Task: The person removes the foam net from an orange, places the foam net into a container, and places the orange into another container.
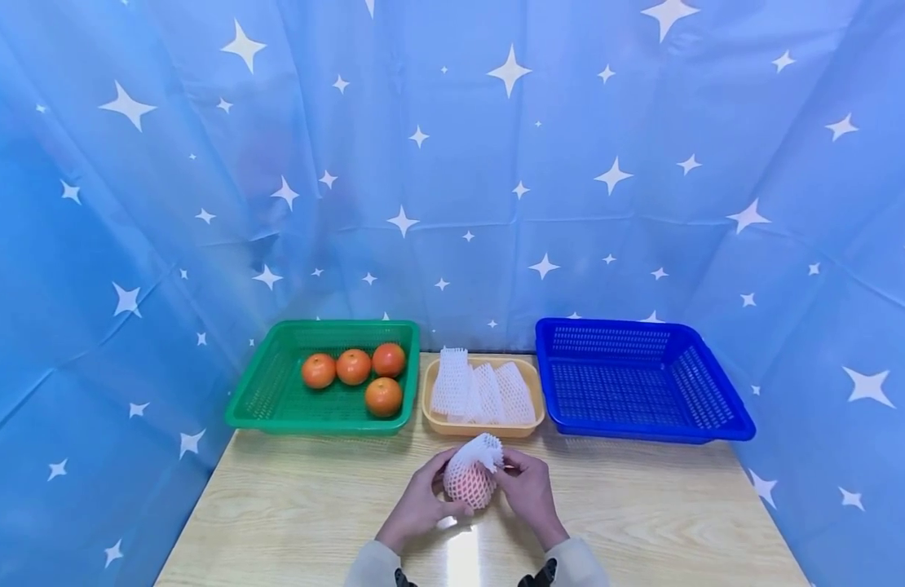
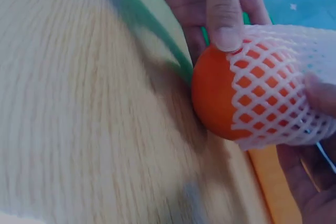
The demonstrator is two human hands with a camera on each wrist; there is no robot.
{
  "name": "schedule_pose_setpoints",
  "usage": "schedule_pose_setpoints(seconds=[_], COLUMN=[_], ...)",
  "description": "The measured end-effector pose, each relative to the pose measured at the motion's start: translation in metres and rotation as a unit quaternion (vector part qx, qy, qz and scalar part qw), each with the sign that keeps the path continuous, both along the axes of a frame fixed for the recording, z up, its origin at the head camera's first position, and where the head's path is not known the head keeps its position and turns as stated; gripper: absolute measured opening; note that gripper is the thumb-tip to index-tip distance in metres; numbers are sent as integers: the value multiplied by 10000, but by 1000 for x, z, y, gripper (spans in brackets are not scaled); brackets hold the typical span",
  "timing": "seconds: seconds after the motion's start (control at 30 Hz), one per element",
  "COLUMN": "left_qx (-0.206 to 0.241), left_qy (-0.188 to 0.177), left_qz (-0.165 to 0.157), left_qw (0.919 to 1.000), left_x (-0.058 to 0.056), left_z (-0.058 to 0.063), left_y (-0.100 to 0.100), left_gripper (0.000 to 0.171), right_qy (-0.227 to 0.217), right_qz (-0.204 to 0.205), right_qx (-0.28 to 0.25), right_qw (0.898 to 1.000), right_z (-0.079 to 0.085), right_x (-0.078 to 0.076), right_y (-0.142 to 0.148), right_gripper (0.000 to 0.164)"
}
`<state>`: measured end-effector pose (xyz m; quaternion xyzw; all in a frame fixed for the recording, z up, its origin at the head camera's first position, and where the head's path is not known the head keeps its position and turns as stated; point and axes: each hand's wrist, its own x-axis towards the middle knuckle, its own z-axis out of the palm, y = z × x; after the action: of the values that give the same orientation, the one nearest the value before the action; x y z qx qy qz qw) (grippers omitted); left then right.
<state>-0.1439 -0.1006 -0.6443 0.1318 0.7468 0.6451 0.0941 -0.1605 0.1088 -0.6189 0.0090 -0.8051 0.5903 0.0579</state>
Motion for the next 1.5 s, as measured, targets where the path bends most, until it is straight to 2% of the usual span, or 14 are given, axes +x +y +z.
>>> schedule_pose_setpoints(seconds=[0.2, 0.37, 0.53, 0.67, 0.77, 0.9, 1.0, 1.13, 1.3, 1.5], left_qx=[32, -60, -70, 39, 103, 194, 201, 273, 282, 201], left_qy=[65, -62, -238, -349, -422, -502, -539, -594, -547, -635], left_qz=[-28, 1, 20, 19, 30, 38, 69, 99, 65, 172], left_qw=[10000, 10000, 9997, 9994, 9991, 9985, 9983, 9978, 9981, 9976], left_x=[1, -1, -5, -5, -4, -4, -4, -3, -3, -2], left_z=[1, 2, 3, 3, 1, -2, -2, -2, -5, -4], left_y=[-1, -1, -1, -2, -3, -4, -4, -5, -6, -6], left_gripper=[93, 93, 95, 90, 84, 83, 83, 83, 83, 82], right_qy=[-243, -419, -451, -272, -107, -51, -64, -399, -833, -1238], right_qz=[-164, 171, 367, 503, 555, 525, 679, 936, 1078, 1338], right_qx=[136, 55, 91, 263, 523, 1066, 1435, 1751, 1865, 1970], right_qw=[9995, 9990, 9983, 9980, 9970, 9929, 9873, 9793, 9730, 9633], right_z=[0, 8, 24, 45, 64, 86, 98, 109, 110, 93], right_x=[-3, -7, -14, -23, -34, -57, -78, -103, -126, -149], right_y=[-2, 2, 7, 14, 21, 31, 38, 42, 40, 35], right_gripper=[26, 31, 24, 18, 27, 28, 25, 27, 34, 34])
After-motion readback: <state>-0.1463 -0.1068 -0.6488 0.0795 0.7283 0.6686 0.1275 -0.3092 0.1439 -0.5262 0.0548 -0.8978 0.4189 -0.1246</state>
